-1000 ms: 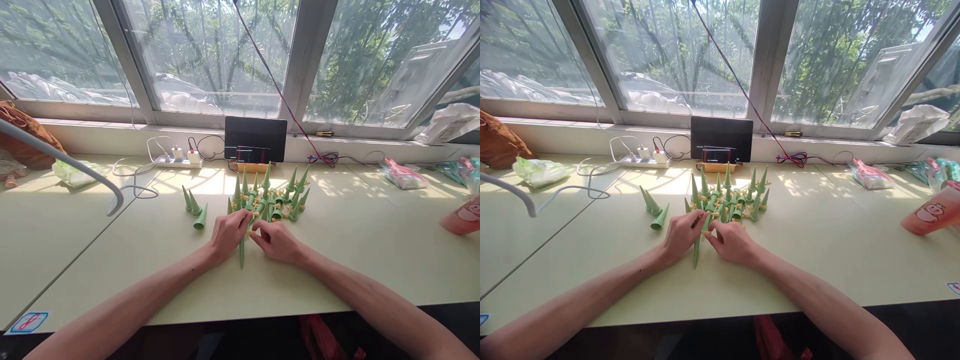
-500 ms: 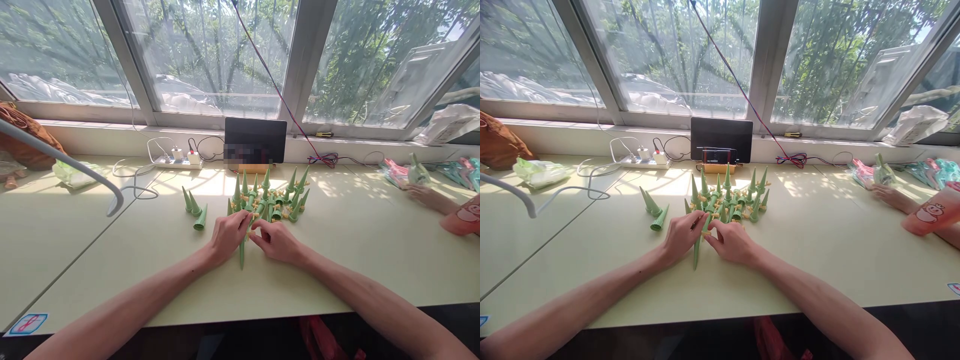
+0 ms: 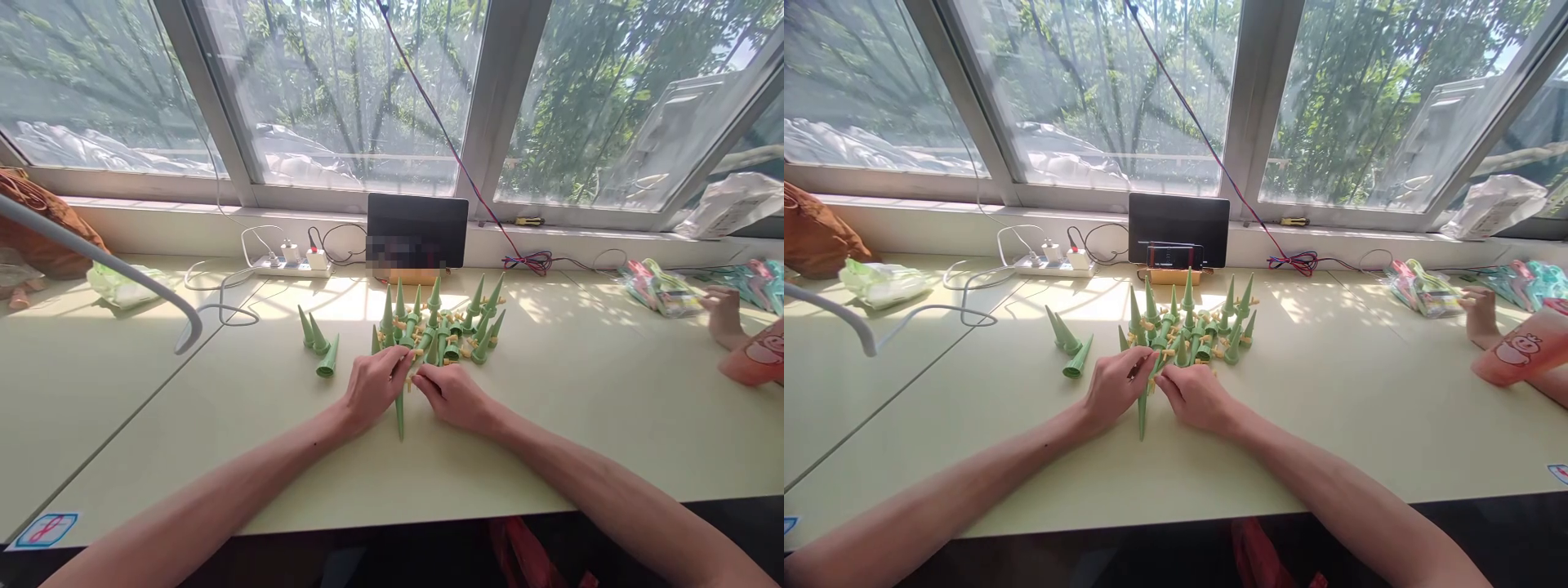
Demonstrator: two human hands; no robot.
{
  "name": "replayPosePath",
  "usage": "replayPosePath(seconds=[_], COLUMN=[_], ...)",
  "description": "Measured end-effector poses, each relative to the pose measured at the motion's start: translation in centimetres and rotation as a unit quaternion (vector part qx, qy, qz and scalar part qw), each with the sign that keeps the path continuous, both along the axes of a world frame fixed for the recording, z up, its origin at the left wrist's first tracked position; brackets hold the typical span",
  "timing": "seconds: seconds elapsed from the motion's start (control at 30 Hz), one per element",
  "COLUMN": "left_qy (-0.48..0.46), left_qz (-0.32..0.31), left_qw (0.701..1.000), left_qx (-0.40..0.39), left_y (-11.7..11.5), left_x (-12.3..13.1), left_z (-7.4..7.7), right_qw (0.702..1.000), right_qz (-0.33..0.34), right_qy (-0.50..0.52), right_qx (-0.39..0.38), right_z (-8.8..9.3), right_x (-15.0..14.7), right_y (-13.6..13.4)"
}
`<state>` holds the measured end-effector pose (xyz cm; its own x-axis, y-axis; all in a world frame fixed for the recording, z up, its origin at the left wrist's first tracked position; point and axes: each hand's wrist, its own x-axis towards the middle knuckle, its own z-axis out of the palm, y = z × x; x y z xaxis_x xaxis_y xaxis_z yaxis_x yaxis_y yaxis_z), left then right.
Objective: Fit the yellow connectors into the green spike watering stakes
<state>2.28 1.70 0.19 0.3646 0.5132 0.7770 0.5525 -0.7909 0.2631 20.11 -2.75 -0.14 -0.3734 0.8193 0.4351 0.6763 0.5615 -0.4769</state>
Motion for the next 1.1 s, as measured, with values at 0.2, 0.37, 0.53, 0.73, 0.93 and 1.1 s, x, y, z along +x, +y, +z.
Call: replayPosePath(seconds=[0.2,0.37,0.53,0.73,0.93,1.1], left_qy=[-0.013,0.001,0.036,0.059,0.066,0.062], left_qz=[-0.043,-0.079,-0.104,-0.095,-0.067,-0.058], left_qw=[0.999,0.997,0.994,0.994,0.995,0.996], left_qx=[0.003,-0.007,-0.015,-0.019,-0.021,-0.026], left_y=[-0.37,-0.7,-0.78,-0.72,-0.6,-0.5], left_x=[-0.05,-0.24,-0.33,-0.23,-0.11,-0.06], left_z=[0.43,0.75,0.93,0.82,0.59,0.46], right_qw=[0.999,0.997,0.996,0.995,0.991,0.99], right_qz=[-0.027,-0.039,-0.057,-0.063,-0.063,-0.06], right_qy=[0.04,0.059,0.066,0.082,0.121,0.129], right_qx=[0.008,0.016,0.015,0.006,-0.001,0.006], right_z=[0.1,-0.05,-0.24,-0.43,-0.05,-0.09], right_x=[0.05,0.24,0.42,0.43,0.23,0.18], right_y=[0.11,0.34,0.45,0.49,0.2,0.04])
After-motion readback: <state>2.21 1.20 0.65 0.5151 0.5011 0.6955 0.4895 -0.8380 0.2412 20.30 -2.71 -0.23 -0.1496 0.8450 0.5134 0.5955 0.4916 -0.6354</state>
